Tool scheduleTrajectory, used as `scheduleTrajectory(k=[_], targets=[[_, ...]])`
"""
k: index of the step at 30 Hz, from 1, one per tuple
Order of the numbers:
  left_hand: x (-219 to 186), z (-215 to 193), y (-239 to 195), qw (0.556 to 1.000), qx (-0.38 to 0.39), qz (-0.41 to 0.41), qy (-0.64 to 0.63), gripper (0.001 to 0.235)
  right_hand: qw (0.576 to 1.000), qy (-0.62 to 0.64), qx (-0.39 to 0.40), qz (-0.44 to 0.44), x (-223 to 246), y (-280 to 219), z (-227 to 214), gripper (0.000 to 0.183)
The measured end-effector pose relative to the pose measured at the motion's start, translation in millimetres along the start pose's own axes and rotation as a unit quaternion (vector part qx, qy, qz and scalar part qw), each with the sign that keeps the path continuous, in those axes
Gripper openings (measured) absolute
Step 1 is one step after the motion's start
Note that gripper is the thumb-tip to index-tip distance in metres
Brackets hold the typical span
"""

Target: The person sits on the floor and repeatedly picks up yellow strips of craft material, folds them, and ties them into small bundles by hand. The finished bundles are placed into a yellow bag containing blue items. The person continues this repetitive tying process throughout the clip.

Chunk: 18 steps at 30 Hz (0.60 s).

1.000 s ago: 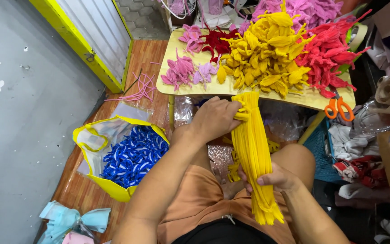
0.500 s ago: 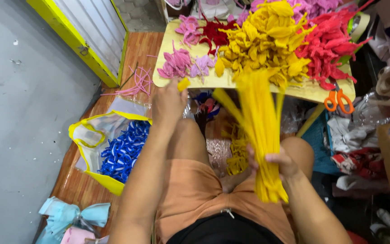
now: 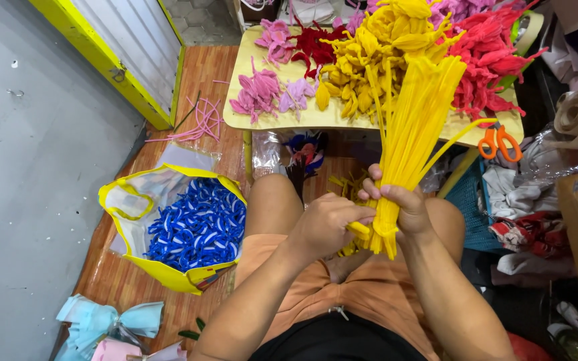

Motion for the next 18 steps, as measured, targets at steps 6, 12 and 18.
scheduleTrajectory(k=[6,12,18], targets=[[-15.5,9.0,-8.8,0.994,0.095,0.052,-0.013,0.011,0.998,0.011,-0.052,-0.033,22.1,8.5,-4.1,0.044],[-23.5,7.6,-41.0,0.983,0.111,0.052,-0.137,0.008,0.976,-0.044,-0.194,-0.093,70.3,27.8,-60.4,0.039],[19.7,-5.2,-51.9,0.989,0.138,-0.012,-0.051,0.019,0.91,0.404,-0.053,0.077,125.1,10.0,-32.3,0.022]])
Point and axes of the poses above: each hand's wrist, its own y-axis towards the middle knuckle, its own z-axis out of the palm, x = y × z, the point moved 3 cm from there along y, towards the middle knuckle, and after that the axes turned 2 degrees about z, right-handed, at the moved point
